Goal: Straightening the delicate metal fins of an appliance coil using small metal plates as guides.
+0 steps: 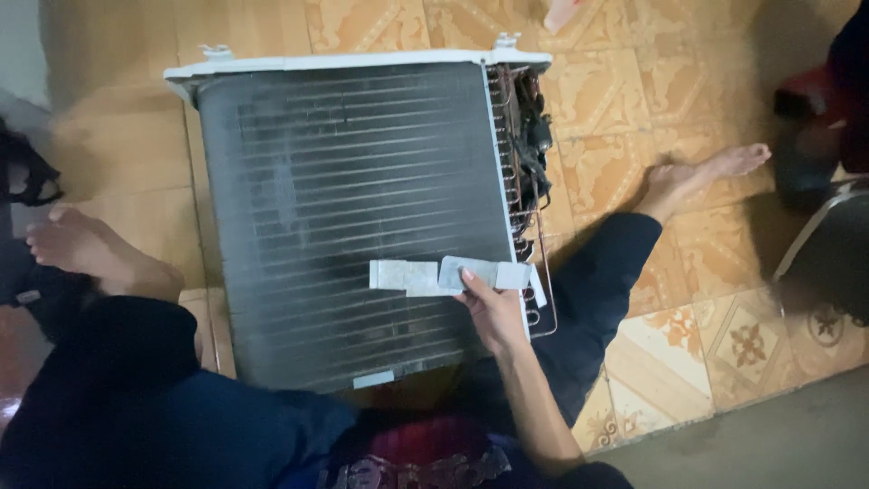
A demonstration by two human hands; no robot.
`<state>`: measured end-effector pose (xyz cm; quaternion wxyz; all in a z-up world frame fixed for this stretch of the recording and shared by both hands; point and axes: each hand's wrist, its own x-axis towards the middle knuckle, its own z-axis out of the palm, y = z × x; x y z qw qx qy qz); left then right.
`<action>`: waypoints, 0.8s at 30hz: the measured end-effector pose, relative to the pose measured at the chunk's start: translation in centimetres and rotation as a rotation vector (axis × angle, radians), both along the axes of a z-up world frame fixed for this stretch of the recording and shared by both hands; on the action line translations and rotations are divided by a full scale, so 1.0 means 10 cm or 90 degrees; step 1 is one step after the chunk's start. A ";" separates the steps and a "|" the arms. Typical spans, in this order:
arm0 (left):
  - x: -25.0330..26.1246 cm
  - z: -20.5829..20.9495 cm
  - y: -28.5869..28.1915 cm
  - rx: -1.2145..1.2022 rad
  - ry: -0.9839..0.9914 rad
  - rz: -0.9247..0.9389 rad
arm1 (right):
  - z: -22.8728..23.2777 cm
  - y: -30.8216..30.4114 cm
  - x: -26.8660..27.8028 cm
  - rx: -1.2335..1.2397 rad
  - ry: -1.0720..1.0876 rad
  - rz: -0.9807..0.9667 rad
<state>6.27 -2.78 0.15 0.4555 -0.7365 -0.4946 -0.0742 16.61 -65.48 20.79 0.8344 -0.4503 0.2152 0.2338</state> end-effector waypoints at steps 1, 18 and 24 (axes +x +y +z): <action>0.02 0.00 0.01 -0.002 -0.005 0.004 | -0.02 -0.01 0.01 -0.002 -0.005 0.004; -0.52 4.02 -3.60 -1.227 -0.405 -0.708 | 0.51 0.59 -0.49 0.286 0.025 0.129; -0.09 3.53 -3.98 -1.426 -0.557 -0.346 | 0.59 0.49 -0.51 0.202 0.049 0.083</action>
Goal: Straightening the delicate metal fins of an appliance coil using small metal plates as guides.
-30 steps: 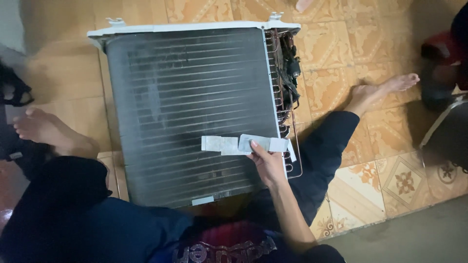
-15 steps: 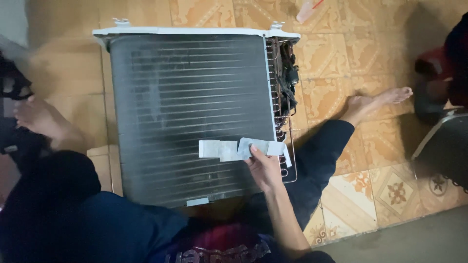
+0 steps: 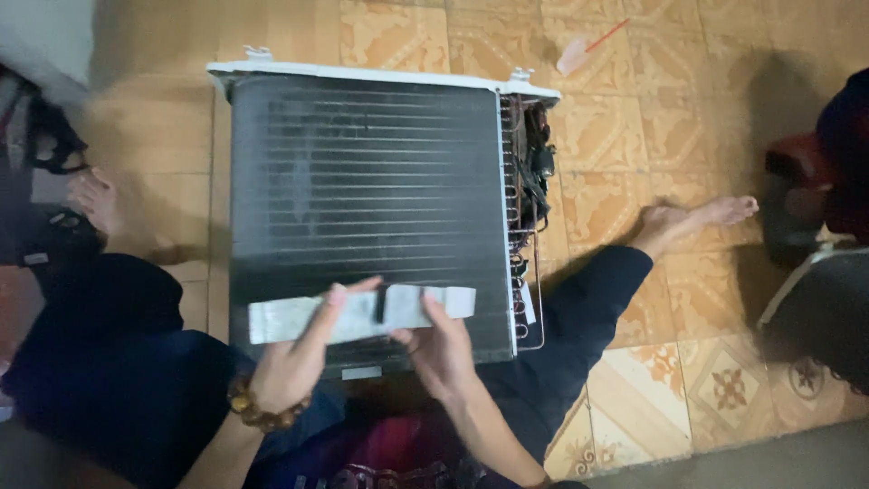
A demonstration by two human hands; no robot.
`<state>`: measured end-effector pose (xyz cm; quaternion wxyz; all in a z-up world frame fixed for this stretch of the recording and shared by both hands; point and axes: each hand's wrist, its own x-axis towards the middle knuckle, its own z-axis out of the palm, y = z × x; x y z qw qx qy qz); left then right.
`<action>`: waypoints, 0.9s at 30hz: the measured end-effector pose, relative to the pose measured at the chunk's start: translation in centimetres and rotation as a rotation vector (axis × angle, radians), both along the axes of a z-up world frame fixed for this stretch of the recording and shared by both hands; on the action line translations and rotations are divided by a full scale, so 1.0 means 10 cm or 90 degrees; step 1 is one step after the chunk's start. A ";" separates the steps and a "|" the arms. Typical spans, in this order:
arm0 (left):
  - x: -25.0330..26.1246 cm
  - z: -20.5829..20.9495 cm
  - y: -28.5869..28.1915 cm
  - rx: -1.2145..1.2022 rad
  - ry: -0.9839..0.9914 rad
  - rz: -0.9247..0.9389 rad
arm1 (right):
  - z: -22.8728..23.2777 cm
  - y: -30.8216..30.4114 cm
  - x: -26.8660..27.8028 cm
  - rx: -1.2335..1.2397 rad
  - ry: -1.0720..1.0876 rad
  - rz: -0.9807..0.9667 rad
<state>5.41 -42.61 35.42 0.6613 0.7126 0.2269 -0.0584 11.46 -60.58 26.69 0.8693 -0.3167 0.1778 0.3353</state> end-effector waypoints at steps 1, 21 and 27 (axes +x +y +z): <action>-0.01 0.00 0.03 -0.005 0.007 -0.006 | -0.06 -0.09 0.02 -0.005 0.007 -0.006; 0.00 -0.12 -0.02 -0.116 0.006 0.124 | -0.69 -0.81 0.05 -0.101 0.323 -0.044; -0.03 -0.15 0.02 -0.123 -0.017 0.145 | -0.55 -0.71 0.02 -0.171 0.310 -0.031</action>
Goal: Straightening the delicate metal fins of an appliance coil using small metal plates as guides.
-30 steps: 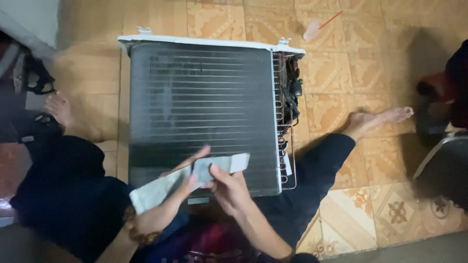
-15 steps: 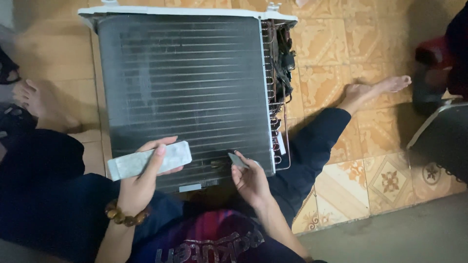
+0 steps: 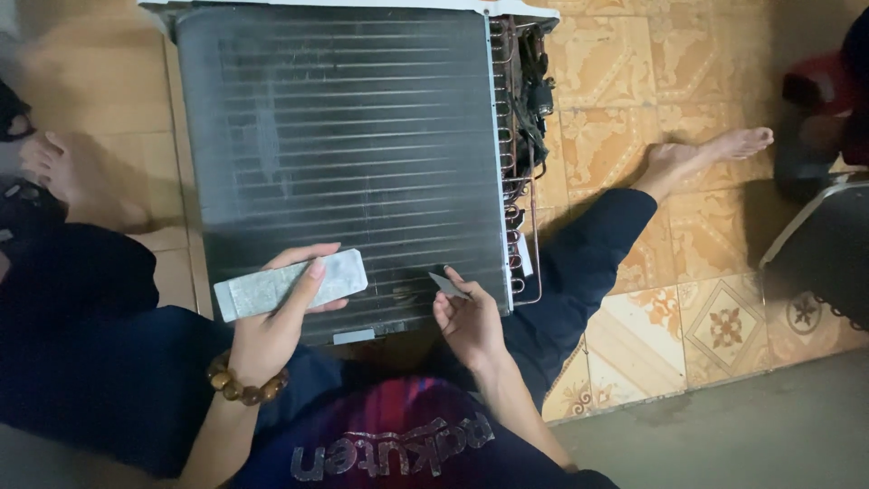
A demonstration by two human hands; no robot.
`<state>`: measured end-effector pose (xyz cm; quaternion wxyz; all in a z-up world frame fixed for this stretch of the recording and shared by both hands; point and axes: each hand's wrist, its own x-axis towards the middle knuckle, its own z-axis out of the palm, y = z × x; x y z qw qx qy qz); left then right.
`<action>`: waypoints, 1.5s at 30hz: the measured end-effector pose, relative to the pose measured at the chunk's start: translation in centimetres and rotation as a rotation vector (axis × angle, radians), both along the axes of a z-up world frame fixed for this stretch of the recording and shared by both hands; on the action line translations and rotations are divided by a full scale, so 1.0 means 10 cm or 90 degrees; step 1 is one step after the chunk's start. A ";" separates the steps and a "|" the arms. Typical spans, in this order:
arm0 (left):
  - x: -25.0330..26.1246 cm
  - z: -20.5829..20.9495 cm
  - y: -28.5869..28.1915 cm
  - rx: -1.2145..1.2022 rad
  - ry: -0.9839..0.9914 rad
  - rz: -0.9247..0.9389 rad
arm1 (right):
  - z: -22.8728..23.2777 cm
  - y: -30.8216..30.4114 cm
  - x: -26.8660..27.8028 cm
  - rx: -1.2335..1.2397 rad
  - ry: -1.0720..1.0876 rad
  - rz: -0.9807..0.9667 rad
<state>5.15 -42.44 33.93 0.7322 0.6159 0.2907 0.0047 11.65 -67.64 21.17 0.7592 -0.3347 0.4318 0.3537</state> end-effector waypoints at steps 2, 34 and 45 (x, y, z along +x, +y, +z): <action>0.00 -0.01 0.00 -0.008 -0.001 0.002 | 0.10 0.08 -0.04 -0.016 -0.020 0.031; -0.11 -0.14 0.05 0.076 0.013 0.005 | 0.27 0.46 -0.09 -0.219 -0.324 0.174; -0.33 -0.25 0.14 0.354 -0.020 -0.026 | -0.16 0.56 -0.23 -0.213 -0.555 0.256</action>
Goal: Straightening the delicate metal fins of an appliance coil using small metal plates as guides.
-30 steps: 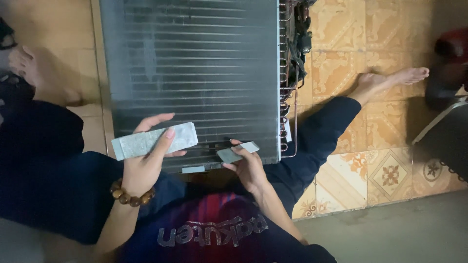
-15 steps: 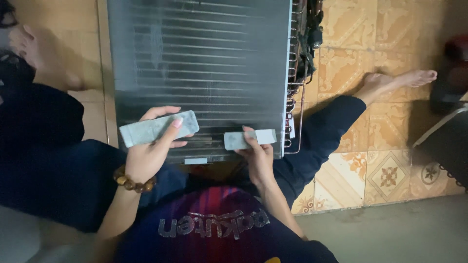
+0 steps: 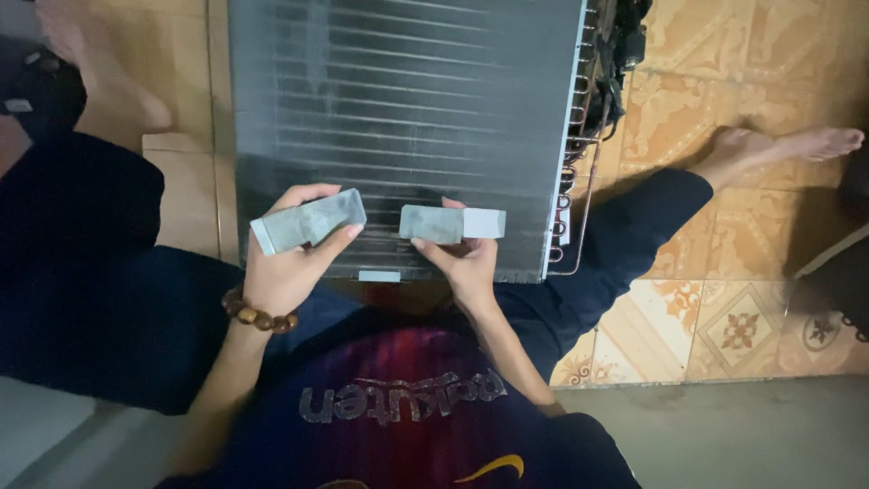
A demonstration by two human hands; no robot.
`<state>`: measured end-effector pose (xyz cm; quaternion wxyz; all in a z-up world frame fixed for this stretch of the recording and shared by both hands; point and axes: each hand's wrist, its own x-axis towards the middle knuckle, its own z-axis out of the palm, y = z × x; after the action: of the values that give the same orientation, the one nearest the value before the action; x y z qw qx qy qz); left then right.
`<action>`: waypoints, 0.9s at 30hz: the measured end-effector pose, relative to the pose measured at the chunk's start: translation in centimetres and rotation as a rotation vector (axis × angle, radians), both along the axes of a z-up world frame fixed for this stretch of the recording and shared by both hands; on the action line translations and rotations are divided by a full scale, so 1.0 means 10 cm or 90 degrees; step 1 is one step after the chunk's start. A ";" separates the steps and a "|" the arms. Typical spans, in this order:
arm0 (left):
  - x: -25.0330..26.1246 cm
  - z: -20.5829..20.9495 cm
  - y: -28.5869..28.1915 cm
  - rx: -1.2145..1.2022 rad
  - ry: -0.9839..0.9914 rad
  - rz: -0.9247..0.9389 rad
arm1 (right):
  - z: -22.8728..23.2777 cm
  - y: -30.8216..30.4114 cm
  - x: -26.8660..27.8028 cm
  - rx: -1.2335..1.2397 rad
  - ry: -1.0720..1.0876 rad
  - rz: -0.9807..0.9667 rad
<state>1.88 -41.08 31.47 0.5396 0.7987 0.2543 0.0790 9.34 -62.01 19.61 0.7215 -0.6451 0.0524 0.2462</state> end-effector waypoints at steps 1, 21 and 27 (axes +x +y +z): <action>-0.02 0.05 -0.02 0.002 0.001 0.002 | 0.02 0.02 0.00 0.002 0.001 0.002; -0.07 -1.24 -0.30 -0.372 -0.040 0.218 | -0.12 0.02 0.05 -0.011 -0.067 0.027; -0.01 -1.35 -0.39 -0.381 -0.043 0.227 | -0.22 0.01 0.01 -0.054 -0.155 0.004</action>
<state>1.80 -44.97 17.93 0.7355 0.5453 0.3837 0.1203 9.41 -61.88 17.42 0.6937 -0.7005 -0.0272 0.1655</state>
